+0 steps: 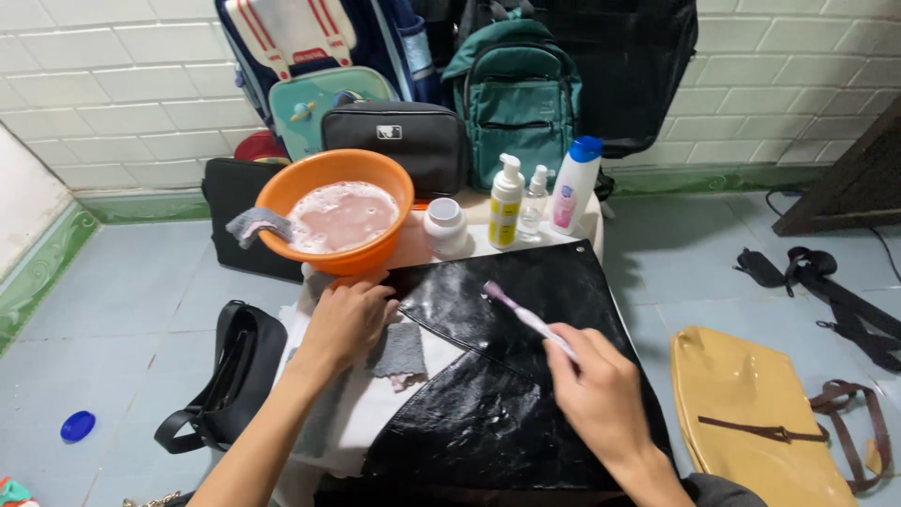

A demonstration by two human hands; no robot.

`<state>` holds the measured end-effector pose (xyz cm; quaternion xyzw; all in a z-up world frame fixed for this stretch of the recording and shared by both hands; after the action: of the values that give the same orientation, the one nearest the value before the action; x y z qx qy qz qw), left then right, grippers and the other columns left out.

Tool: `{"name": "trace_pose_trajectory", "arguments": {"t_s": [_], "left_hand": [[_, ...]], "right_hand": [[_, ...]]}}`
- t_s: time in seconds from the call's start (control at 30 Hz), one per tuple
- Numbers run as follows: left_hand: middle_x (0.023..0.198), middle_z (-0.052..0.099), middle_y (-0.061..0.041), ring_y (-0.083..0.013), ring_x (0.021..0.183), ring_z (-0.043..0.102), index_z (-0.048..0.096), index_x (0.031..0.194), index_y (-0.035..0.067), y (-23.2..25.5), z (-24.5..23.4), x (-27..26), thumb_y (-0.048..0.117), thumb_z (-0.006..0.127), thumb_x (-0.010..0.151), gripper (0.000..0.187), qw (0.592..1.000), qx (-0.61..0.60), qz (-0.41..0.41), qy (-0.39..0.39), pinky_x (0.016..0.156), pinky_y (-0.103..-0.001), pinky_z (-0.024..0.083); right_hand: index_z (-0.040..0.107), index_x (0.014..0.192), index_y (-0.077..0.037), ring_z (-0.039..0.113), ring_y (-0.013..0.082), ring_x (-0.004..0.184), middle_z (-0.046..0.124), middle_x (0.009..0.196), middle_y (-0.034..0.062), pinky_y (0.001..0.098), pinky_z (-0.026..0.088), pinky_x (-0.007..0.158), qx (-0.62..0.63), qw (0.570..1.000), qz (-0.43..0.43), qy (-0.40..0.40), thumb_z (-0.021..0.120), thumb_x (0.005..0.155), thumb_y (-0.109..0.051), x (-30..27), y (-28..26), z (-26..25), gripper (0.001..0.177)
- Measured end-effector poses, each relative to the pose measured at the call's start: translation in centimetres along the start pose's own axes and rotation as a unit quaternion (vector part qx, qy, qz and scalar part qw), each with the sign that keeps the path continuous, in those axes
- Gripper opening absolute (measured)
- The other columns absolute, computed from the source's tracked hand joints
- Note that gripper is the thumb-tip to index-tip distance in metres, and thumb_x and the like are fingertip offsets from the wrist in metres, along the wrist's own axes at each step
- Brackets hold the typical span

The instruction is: Cleaning a black leather bag using a toothbrush, soapy water, and a cloth.

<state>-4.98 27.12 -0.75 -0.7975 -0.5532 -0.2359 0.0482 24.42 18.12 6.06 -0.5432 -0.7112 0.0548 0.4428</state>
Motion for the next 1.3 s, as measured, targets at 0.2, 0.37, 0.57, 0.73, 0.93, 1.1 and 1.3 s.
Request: {"name": "trace_pose_trajectory", "arguments": {"t_s": [0.2, 0.37, 0.57, 0.73, 0.93, 1.1, 1.3], "left_hand": [[0.128, 0.070, -0.010, -0.0295, 0.128, 0.056, 0.077, 0.109, 0.011, 2.8, -1.7, -1.9, 0.052, 0.058, 0.095, 0.048, 0.997, -0.052, 0.050, 0.017, 0.108, -0.047, 0.038], [0.106, 0.072, -0.003, -0.0225, 0.112, 0.058, 0.073, 0.110, 0.018, 2.5, -0.6, -3.9, 0.047, 0.069, 0.089, 0.036, 0.997, -0.005, 0.071, -0.012, 0.102, -0.045, 0.033], [0.106, 0.069, 0.001, -0.0190, 0.109, 0.058, 0.072, 0.105, 0.021, -0.7, -3.1, -4.0, 0.031, 0.073, 0.086, 0.021, 0.998, 0.065, -0.020, -0.010, 0.107, -0.046, 0.032], [0.125, 0.065, -0.004, -0.0229, 0.118, 0.055, 0.070, 0.118, 0.013, 3.7, -7.5, -5.4, 0.026, 0.074, 0.086, 0.035, 0.997, 0.010, -0.035, 0.066, 0.099, -0.045, 0.033], [0.100, 0.073, -0.009, -0.0184, 0.077, 0.067, 0.075, 0.100, 0.005, 8.6, -7.9, -14.2, 0.009, 0.076, 0.075, 0.026, 0.939, -0.221, -0.209, 0.162, 0.070, -0.028, 0.054], [0.133, 0.055, -0.016, -0.0307, 0.125, 0.053, 0.067, 0.125, 0.012, 9.1, -4.1, -18.0, 0.020, 0.085, 0.061, 0.067, 0.946, -0.207, -0.226, 0.110, 0.101, -0.042, 0.050], [0.145, 0.055, -0.004, -0.0209, 0.133, 0.049, 0.050, 0.147, 0.013, 10.4, -1.0, -16.8, 0.028, 0.081, 0.062, 0.093, 0.995, -0.048, -0.077, 0.050, 0.105, -0.040, 0.028]], "right_hand": [[0.076, 0.105, -0.005, 0.055, 0.0159, 0.052, 0.070, 0.075, 0.0035, 0.0301, 0.045, 0.048, -0.070, 0.996, 0.048, 0.024, 0.071, 0.086, -0.008, -2.5, 2.6, -2.4, 0.020], [0.075, 0.105, -0.001, 0.053, 0.0145, 0.052, 0.068, 0.076, 0.0038, 0.0277, 0.043, 0.050, -0.072, 0.993, 0.052, 0.077, 0.072, 0.086, -0.001, -4.5, 1.5, -5.8, 0.019], [0.077, 0.105, -0.006, 0.053, 0.0111, 0.048, 0.068, 0.074, 0.0006, 0.0252, 0.042, 0.046, -0.055, 0.997, 0.031, 0.032, 0.075, 0.080, -0.006, -7.7, 2.3, -5.0, 0.025], [0.076, 0.099, -0.002, 0.059, 0.0073, 0.048, 0.072, 0.073, 0.0025, 0.0192, 0.047, 0.047, -0.001, 1.000, 0.005, 0.002, 0.075, 0.076, 0.000, -10.5, 0.5, -4.1, 0.023], [0.082, 0.096, -0.017, 0.061, 0.0006, 0.043, 0.070, 0.063, -0.0064, 0.0119, 0.046, 0.040, 0.004, 0.998, -0.050, -0.025, 0.083, 0.066, -0.009, -16.3, 3.9, -0.1, 0.031], [0.078, 0.101, -0.014, 0.069, 0.0044, 0.055, 0.075, 0.079, 0.0024, 0.0146, 0.055, 0.054, 0.004, 0.998, 0.051, 0.043, 0.082, 0.069, -0.008, -19.3, 6.4, -2.4, 0.032], [0.080, 0.101, -0.016, 0.068, 0.0092, 0.040, 0.074, 0.059, 0.0018, 0.0219, 0.056, 0.041, -0.030, 0.991, 0.105, -0.079, 0.082, 0.065, -0.023, -23.5, 17.0, -1.3, 0.037]]}}
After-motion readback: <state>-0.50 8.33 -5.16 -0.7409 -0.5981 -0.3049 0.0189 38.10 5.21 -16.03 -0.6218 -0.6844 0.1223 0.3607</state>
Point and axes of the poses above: each hand's wrist, its own x-axis towards the middle knuckle, its own z-axis out of the palm, y = z × x, the point moved 9 cm from there along x, towards the middle knuckle
